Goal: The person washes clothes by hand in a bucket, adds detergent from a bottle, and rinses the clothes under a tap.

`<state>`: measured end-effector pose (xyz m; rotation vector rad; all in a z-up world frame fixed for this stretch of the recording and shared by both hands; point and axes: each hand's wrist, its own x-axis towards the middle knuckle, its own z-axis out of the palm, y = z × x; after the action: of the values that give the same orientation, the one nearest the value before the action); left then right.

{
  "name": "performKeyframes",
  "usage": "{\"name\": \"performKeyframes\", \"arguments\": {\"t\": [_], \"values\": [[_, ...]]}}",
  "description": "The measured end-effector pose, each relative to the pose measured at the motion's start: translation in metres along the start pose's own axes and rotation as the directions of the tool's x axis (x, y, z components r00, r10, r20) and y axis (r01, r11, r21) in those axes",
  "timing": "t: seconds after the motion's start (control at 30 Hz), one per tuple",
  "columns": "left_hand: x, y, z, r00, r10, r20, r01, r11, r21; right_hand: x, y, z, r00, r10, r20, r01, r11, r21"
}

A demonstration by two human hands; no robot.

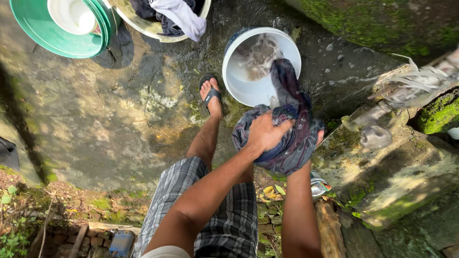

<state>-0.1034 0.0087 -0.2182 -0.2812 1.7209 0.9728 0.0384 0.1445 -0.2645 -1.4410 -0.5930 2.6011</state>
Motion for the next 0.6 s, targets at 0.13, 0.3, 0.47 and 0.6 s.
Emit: {"name": "performKeyframes", "arguments": {"t": [0.13,0.3,0.47,0.6], "values": [[0.013,-0.009,0.002,0.971,-0.177,0.161,0.162,0.981,0.104,-0.021,0.001,-0.024,0.994,0.095,-0.046,-0.097,0.994,-0.042],[0.005,-0.010,0.009,0.997,-0.053,0.058,0.042,0.985,0.166,-0.037,0.002,-0.032,0.973,0.225,-0.053,-0.228,0.971,-0.074],[0.003,-0.004,-0.005,0.995,-0.095,0.033,0.090,0.986,0.143,-0.038,0.019,-0.014,0.961,0.156,-0.228,-0.188,0.974,-0.125],[-0.002,0.002,-0.012,0.992,-0.121,0.021,0.118,0.986,0.122,-0.038,0.028,0.012,0.944,0.076,-0.322,-0.124,0.983,-0.134]]}}
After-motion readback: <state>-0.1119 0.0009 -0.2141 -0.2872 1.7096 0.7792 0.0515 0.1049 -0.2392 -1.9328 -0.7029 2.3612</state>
